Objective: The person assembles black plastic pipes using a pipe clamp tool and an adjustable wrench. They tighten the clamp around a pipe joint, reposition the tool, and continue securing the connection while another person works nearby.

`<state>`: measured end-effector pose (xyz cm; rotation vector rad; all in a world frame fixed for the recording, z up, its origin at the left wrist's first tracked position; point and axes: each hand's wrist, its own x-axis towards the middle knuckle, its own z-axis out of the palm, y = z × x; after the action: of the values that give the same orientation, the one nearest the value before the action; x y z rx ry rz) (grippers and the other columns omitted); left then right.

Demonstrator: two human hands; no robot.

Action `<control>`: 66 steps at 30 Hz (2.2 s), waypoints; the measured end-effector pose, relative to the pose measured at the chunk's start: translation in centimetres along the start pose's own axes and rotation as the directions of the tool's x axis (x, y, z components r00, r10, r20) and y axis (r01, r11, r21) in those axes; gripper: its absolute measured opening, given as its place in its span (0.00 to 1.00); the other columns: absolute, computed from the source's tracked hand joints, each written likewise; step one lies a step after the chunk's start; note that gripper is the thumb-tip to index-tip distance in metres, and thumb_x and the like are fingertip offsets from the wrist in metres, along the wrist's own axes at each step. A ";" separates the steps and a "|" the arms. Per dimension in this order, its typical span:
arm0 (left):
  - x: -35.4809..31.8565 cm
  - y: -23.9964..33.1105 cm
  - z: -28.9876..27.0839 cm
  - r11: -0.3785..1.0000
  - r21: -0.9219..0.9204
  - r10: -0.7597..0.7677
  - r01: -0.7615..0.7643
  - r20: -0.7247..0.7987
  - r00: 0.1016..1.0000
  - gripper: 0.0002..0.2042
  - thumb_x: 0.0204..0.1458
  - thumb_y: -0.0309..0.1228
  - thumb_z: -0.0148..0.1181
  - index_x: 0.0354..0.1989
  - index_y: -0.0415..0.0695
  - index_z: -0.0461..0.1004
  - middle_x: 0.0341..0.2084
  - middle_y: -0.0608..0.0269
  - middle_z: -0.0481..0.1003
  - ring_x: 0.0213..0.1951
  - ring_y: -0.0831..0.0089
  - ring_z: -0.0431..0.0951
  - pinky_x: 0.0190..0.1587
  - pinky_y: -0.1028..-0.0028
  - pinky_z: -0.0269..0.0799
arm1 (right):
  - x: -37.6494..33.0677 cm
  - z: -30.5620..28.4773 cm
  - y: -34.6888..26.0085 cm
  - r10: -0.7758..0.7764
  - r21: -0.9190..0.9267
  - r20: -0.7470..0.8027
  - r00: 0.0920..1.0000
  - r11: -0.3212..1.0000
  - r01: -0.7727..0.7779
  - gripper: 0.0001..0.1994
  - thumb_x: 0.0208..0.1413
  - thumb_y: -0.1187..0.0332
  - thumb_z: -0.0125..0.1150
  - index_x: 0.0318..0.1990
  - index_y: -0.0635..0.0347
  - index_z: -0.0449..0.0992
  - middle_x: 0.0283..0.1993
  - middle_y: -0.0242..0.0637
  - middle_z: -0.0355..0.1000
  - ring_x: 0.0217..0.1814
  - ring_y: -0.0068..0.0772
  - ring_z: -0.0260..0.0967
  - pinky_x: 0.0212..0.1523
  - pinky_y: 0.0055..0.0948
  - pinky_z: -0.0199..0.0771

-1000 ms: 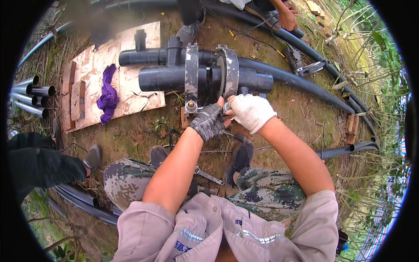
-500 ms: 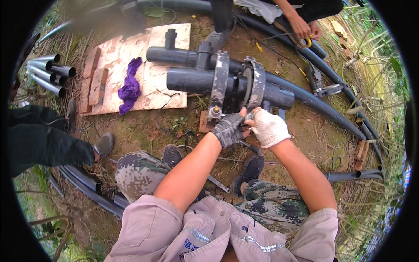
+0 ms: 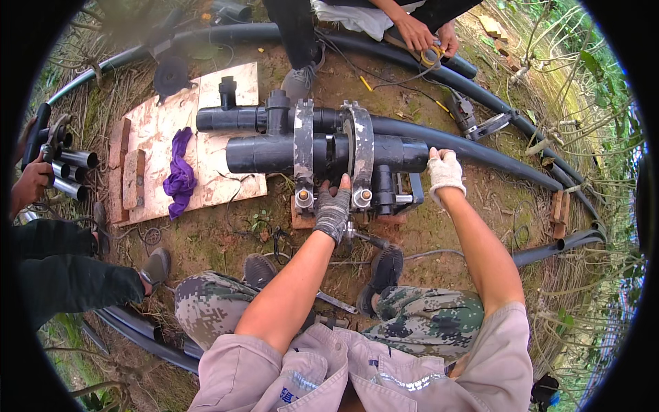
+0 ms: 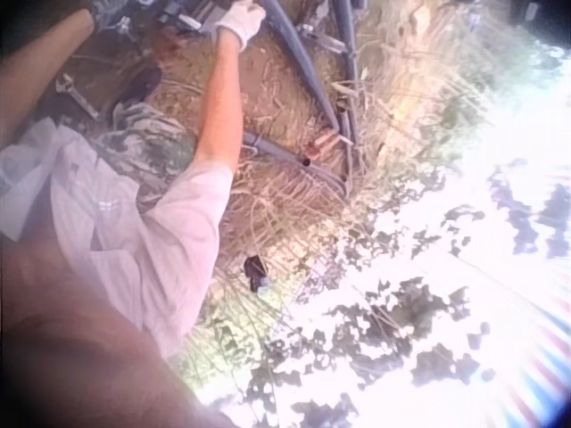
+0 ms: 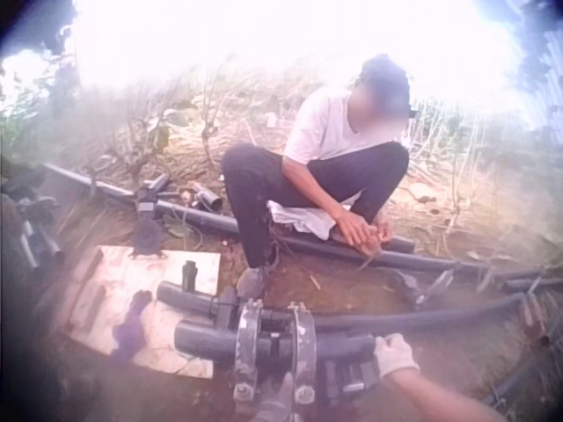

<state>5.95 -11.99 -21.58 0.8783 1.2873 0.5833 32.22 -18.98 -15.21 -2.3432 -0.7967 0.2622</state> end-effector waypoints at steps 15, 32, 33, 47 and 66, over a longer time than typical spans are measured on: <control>1.4 4.4 0.2 0.840 -0.539 -0.025 0.051 0.056 0.998 0.29 0.52 0.50 0.74 0.52 0.36 0.78 0.44 0.56 0.81 0.41 0.64 0.82 0.43 0.66 0.79 | -11.5 5.0 -5.7 0.330 0.279 0.644 0.690 0.739 -0.613 0.38 0.65 0.48 0.61 0.74 0.52 0.51 0.49 0.41 0.70 0.27 0.33 0.74 0.22 0.30 0.75; 1.9 4.3 0.7 0.818 -0.571 -0.065 0.074 0.035 0.997 0.29 0.50 0.46 0.76 0.52 0.35 0.77 0.44 0.57 0.81 0.40 0.67 0.81 0.43 0.67 0.78 | -11.6 4.1 -8.3 0.403 0.263 0.626 0.668 0.697 -0.667 0.37 0.65 0.49 0.61 0.72 0.56 0.53 0.46 0.41 0.72 0.20 0.31 0.70 0.18 0.30 0.71; 1.9 4.1 0.7 0.819 -0.570 -0.056 0.059 0.022 0.998 0.30 0.50 0.47 0.76 0.52 0.35 0.77 0.44 0.57 0.81 0.40 0.67 0.81 0.43 0.67 0.78 | -11.6 4.0 -8.4 0.406 0.259 0.624 0.667 0.699 -0.667 0.37 0.65 0.49 0.61 0.73 0.56 0.52 0.47 0.41 0.72 0.20 0.31 0.70 0.18 0.30 0.72; 1.7 4.9 0.8 0.857 -0.512 -0.073 0.055 -0.016 0.997 0.35 0.48 0.50 0.77 0.53 0.31 0.76 0.44 0.53 0.81 0.41 0.66 0.80 0.45 0.67 0.78 | -11.3 3.8 -9.0 0.459 0.209 0.640 0.616 0.667 -0.715 0.41 0.65 0.48 0.60 0.77 0.56 0.47 0.55 0.48 0.71 0.20 0.33 0.71 0.17 0.29 0.72; -0.5 5.4 0.3 0.949 -0.307 0.070 -0.080 -0.043 0.997 0.35 0.53 0.58 0.69 0.49 0.31 0.78 0.41 0.54 0.82 0.39 0.68 0.79 0.45 0.69 0.76 | -15.6 0.2 2.2 0.048 -0.231 0.638 0.768 0.964 0.132 0.23 0.71 0.49 0.48 0.54 0.63 0.69 0.42 0.59 0.77 0.51 0.61 0.75 0.54 0.48 0.74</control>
<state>6.63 -9.47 -16.84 0.6618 1.1546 0.8368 20.78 -29.66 -17.06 -2.4888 -1.2695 1.0427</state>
